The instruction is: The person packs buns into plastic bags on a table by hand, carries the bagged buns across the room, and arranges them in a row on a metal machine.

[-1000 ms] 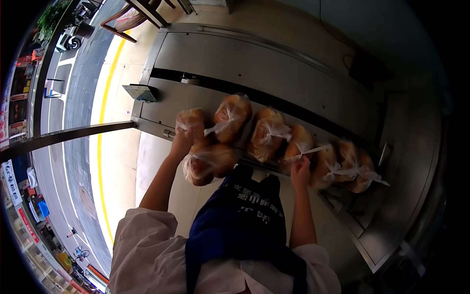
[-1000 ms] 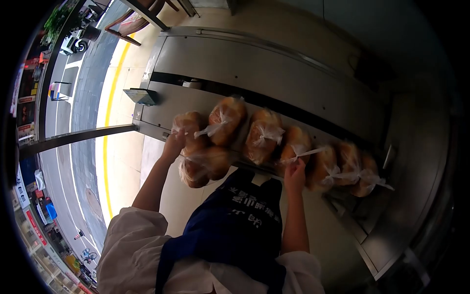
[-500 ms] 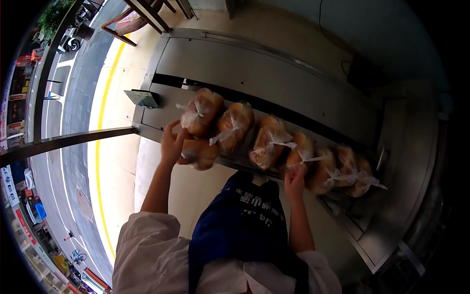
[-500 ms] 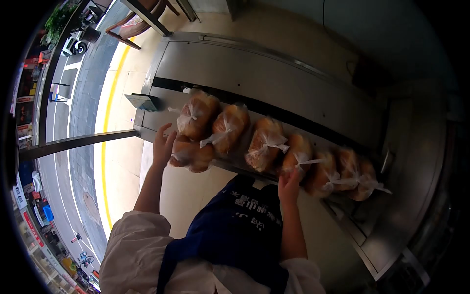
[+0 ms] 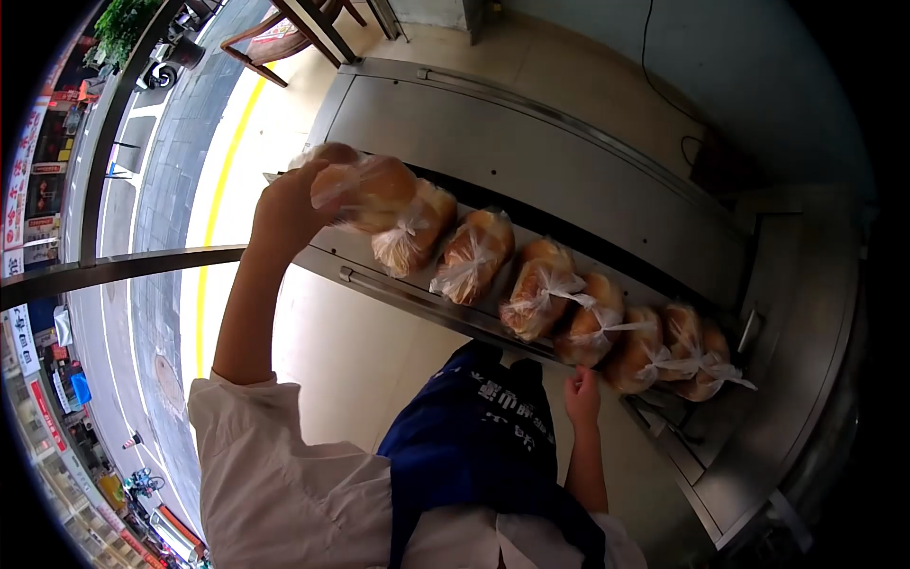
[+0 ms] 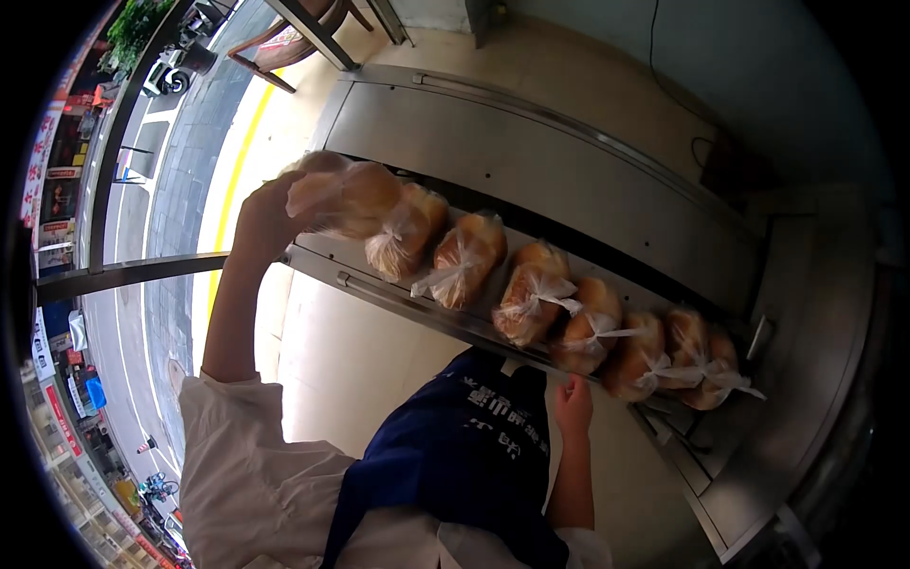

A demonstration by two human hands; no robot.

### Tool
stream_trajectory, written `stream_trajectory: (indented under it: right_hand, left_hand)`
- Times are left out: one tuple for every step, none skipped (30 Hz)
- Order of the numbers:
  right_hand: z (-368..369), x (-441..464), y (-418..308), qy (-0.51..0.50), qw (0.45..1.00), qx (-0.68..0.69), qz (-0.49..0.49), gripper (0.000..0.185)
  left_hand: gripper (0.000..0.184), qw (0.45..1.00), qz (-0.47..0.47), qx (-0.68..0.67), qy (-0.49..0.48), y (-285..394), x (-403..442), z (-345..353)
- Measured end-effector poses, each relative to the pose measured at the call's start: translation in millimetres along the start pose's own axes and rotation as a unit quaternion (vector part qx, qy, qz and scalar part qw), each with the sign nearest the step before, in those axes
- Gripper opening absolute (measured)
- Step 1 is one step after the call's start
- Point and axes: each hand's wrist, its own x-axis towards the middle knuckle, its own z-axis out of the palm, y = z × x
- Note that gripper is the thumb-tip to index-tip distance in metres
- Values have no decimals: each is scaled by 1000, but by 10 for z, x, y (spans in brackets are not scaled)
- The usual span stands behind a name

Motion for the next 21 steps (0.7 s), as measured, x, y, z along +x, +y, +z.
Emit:
stream_trajectory:
  right_hand:
    - [3,-7,5,-1,1000,-6,1,39]
    - [6,-9,9,-4,1000,-12,2,35]
    - [22,7,22,-6,1000,-14,0,35]
    - [45,31,27,-14,1000,-19,-8,33]
    - [64,66,25,-21,999,-26,-17,32]
    - [77,92,-10,-22,999,-29,-22,32]
    - [96,100,-57,-32,999,-29,-13,31]
    - [107,106,-99,-42,999,-31,-4,31]
    - [111,107,-156,-43,998,-38,-9,31]
    - [111,110,-204,-51,998,-34,-7,31]
    - [94,121,-247,-60,998,-30,-5,31]
    - [93,143,-224,-62,997,-35,-10,31]
    - [108,140,-204,-64,997,-34,-18,31]
    - [130,132,-187,-65,997,-32,-26,31]
    - [147,121,-175,-67,997,-34,-31,31]
    - [157,114,-137,-81,995,-51,-15,31]
    - [158,115,-97,-93,993,-68,0,31]
    - [159,111,-67,-93,993,-72,-6,31]
    - [165,102,-38,-98,992,-74,-7,31]
    - [172,101,-20,-102,992,-75,-10,31]
    - [216,129,78,-108,989,-94,-23,32]
  left_hand:
    - [48,997,-30,59,-39,-57,-2,65]
    - [48,988,-61,118,-78,-103,-10,113]
    - [48,988,-64,117,-79,-180,10,179]
    - [42,975,-77,186,-93,-322,46,321]
    - [36,957,-90,254,-107,-480,87,474]
    - [36,957,-95,253,-106,-661,138,648]
    - [29,946,-101,273,-145,-850,180,841]
    - [22,933,-107,292,-184,-958,168,939]
    - [13,900,-71,350,-249,-922,158,916]
    - [13,901,-79,346,-248,-870,152,885]
    - [12,898,-119,314,-283,-816,137,837]
    - [12,889,-100,316,-316,-799,104,758]
    - [11,879,-80,316,-347,-781,72,677]
    - [11,879,-86,315,-348,-852,-9,695]
    - [10,890,-42,325,-317,-985,-117,758]
    - [10,899,2,334,-283,-1128,-229,822]
    - [8,899,60,355,-250,-1291,-356,864]
    - [8,900,53,354,-248,-1375,-405,880]
    - [7,898,102,344,-256,-1444,-453,881]
    - [6,893,149,334,-262,-1530,-509,888]
    - [3,916,182,305,-186,-1666,-580,1027]
